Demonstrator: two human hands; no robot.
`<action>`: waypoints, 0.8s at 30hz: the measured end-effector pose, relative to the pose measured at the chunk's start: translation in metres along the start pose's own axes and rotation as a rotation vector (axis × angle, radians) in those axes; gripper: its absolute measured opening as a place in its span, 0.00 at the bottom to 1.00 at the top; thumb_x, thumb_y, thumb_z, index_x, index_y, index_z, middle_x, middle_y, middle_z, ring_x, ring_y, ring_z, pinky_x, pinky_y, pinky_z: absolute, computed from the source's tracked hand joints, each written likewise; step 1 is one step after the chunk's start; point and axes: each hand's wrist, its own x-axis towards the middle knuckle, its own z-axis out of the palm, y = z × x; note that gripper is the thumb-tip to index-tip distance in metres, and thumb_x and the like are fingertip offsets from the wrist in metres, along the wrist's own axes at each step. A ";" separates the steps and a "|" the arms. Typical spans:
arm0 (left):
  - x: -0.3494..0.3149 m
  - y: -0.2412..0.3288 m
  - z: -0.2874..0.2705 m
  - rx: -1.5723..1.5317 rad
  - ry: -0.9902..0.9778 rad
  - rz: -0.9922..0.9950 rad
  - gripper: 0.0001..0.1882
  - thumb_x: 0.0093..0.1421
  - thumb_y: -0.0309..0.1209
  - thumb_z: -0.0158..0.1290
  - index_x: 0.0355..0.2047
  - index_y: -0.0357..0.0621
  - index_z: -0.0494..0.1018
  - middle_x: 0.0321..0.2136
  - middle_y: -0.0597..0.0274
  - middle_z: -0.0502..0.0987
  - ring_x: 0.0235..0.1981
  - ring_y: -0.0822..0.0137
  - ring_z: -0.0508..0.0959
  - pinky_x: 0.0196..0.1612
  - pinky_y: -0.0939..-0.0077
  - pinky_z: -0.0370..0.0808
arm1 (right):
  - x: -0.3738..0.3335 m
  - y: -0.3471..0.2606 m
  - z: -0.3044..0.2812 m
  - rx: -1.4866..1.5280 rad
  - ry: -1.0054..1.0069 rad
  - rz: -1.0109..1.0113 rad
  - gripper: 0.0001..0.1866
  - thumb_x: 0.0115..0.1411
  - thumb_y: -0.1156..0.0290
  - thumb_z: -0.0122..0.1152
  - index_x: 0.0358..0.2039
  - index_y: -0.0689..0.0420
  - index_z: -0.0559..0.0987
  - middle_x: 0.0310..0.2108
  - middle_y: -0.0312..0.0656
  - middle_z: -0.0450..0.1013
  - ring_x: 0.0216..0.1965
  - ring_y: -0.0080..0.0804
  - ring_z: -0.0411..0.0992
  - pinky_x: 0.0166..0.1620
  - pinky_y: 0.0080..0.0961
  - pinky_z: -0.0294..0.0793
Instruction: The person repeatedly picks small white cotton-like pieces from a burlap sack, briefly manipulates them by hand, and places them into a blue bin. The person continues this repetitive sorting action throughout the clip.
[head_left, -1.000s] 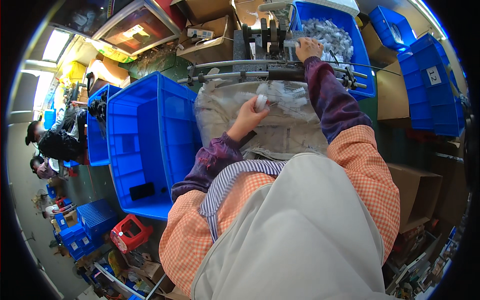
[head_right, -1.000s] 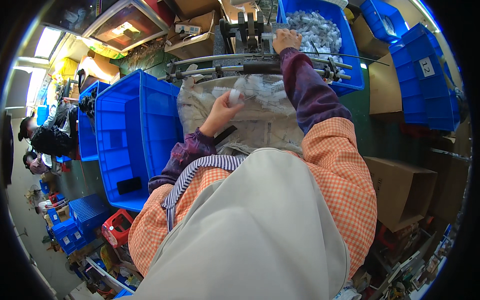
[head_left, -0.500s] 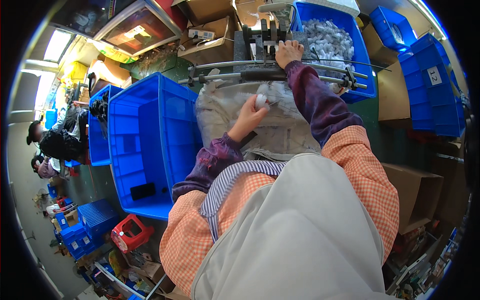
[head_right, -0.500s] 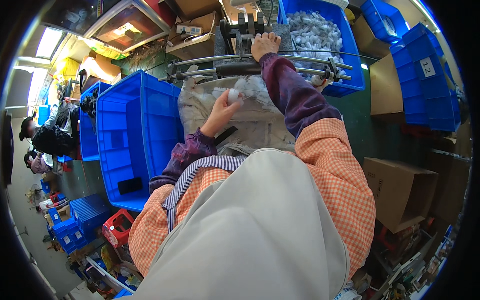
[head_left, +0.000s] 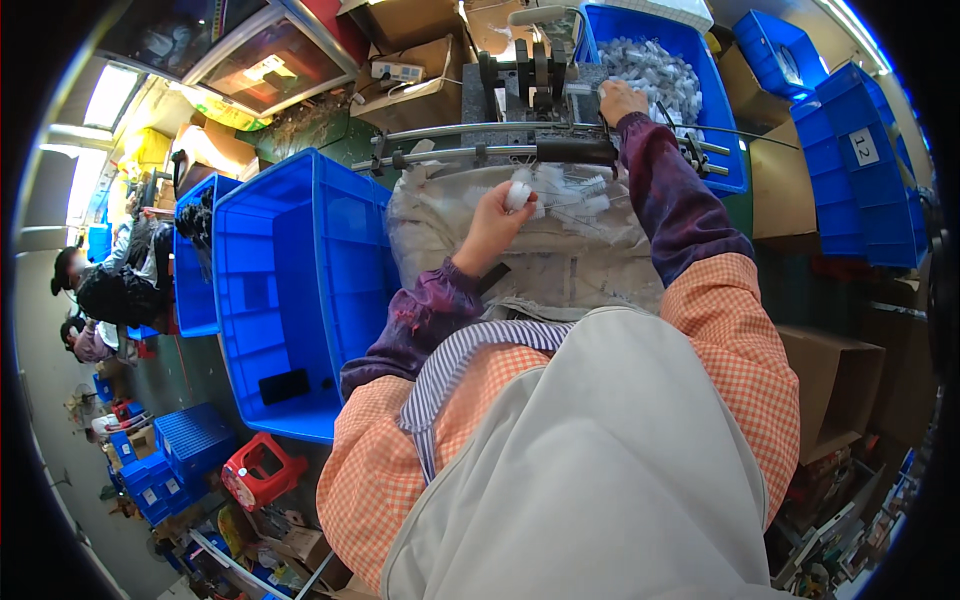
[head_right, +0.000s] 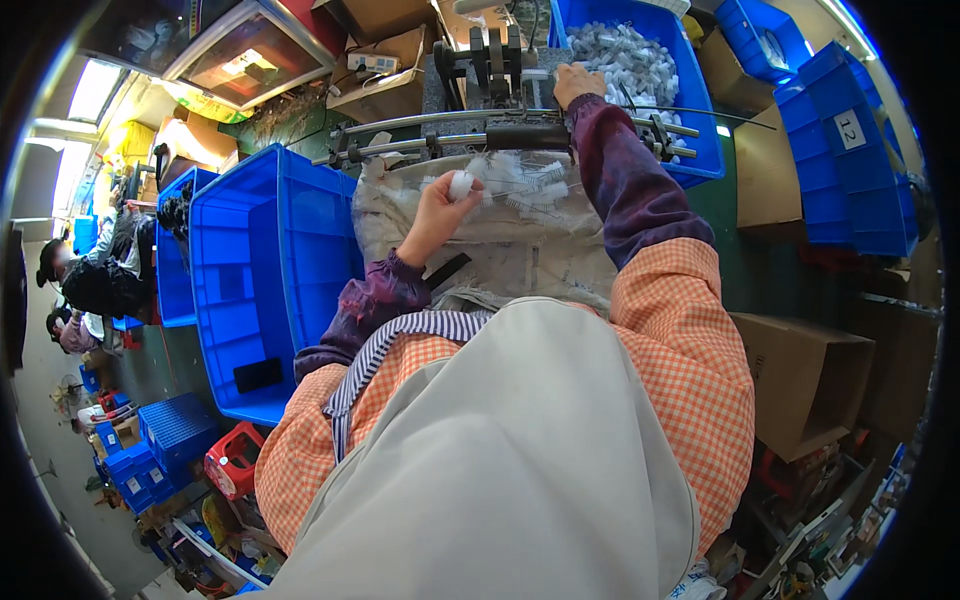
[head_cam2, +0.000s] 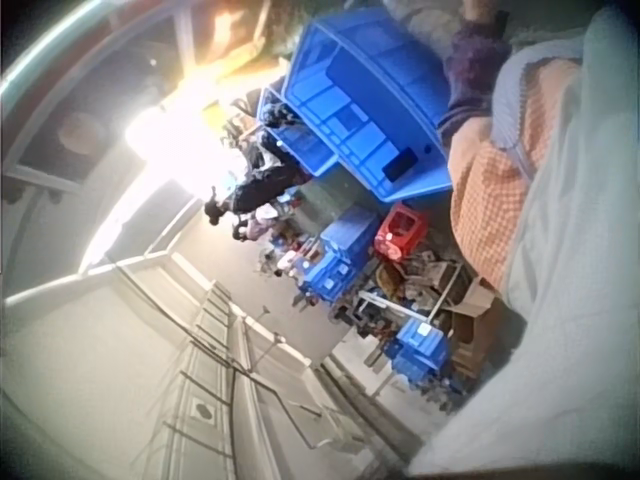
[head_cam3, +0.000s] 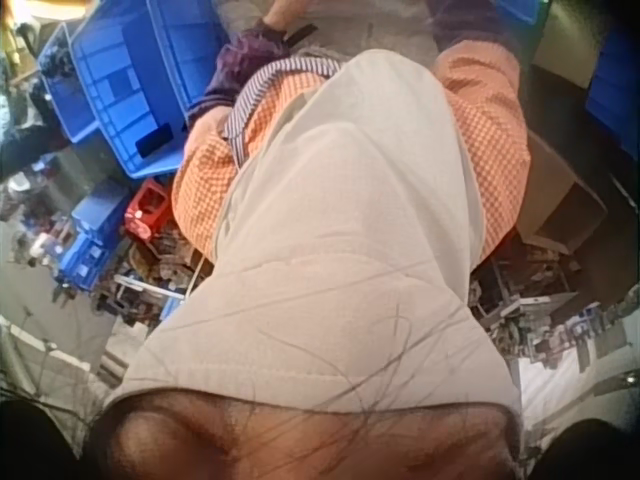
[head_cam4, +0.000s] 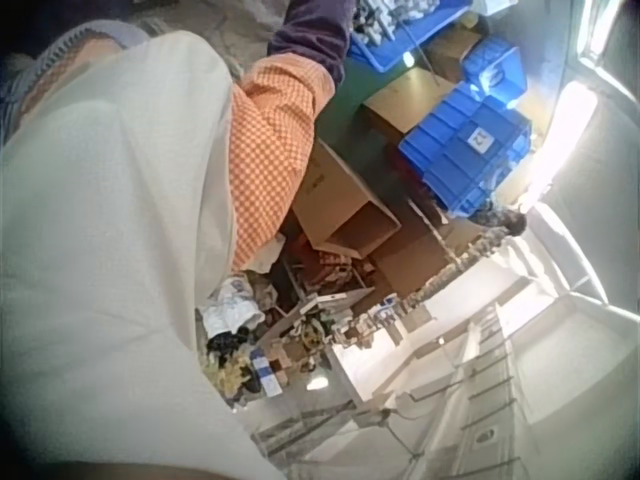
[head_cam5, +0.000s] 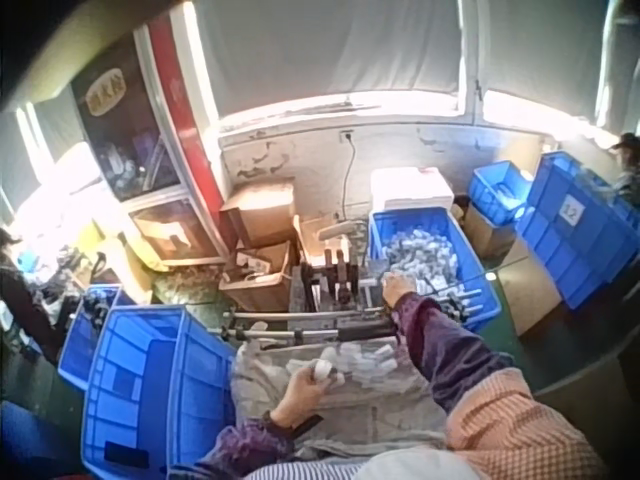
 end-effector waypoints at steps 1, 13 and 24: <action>0.001 0.001 0.001 -0.007 0.017 0.023 0.06 0.52 0.24 0.55 0.31 0.40 0.72 0.28 0.72 0.74 0.30 0.80 0.70 0.35 0.85 0.68 | 0.001 -0.001 -0.012 -0.067 -0.022 -0.016 0.13 0.53 0.64 0.48 0.38 0.51 0.76 0.41 0.45 0.71 0.44 0.39 0.70 0.46 0.39 0.63; 0.024 0.025 0.028 0.343 0.256 0.340 0.09 0.49 0.27 0.59 0.31 0.39 0.72 0.24 0.62 0.74 0.27 0.74 0.73 0.31 0.79 0.70 | -0.116 -0.023 -0.087 0.795 -0.496 -0.650 0.22 0.54 0.69 0.52 0.51 0.57 0.67 0.41 0.50 0.70 0.41 0.36 0.70 0.44 0.29 0.68; -0.010 0.025 0.017 0.106 0.084 -0.056 0.15 0.54 0.34 0.55 0.40 0.43 0.70 0.17 0.64 0.70 0.18 0.76 0.70 0.21 0.80 0.66 | -0.037 -0.023 -0.020 0.255 0.102 -0.091 0.10 0.54 0.61 0.52 0.36 0.45 0.75 0.36 0.40 0.72 0.41 0.37 0.70 0.47 0.39 0.57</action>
